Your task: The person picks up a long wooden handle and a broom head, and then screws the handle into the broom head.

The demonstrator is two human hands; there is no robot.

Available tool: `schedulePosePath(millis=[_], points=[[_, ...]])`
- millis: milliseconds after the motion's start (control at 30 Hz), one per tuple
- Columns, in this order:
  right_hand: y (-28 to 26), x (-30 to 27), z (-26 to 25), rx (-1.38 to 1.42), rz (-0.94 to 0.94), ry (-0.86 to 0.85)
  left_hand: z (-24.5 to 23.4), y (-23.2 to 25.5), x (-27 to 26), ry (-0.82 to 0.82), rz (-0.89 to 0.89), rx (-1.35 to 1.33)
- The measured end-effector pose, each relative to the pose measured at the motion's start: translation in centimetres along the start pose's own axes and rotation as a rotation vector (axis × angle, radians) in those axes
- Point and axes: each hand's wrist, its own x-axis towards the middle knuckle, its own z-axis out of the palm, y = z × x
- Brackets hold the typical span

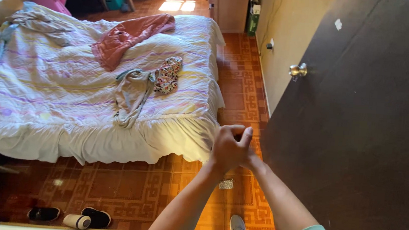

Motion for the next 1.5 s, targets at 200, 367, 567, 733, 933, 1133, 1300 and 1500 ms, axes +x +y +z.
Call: schedulePosePath(millis=[200, 367, 567, 733, 933, 1133, 1300, 1500], points=[[0.8, -3.1, 1.5, -0.102, -0.006, -0.015, 0.8, -0.1, -1.7, -0.058, 0.009, 0.038], [-1.4, -5.0, 2.6, 0.045, -0.006, -0.056, 0.4, 2.1, -2.5, -0.026, 0.007, 0.037], [-4.0, -6.5, 3.2, 0.112, -0.047, -0.107, 0.2, 4.4, -3.2, 0.094, 0.000, 0.056], [-5.0, -7.1, 2.5, 0.116, -0.060, -0.124, -0.1, 5.9, -4.2, 0.110, 0.073, -0.021], [-3.0, -6.5, 1.3, 0.120, -0.023, -0.090, 1.4, 5.4, -5.9, 0.123, 0.132, 0.010], [-2.1, -6.7, 1.0, 0.210, -0.041, -0.144, 3.3, 4.1, -7.7, 0.080, 0.025, 0.073], [-3.8, -8.9, 1.9, 0.335, -0.079, -0.335, 4.2, 4.6, -9.4, 0.191, -0.089, 0.116], [-6.2, -12.5, 3.2, 0.427, -0.135, -0.461, 4.5, 7.4, -12.1, 0.276, -0.101, 0.194]])
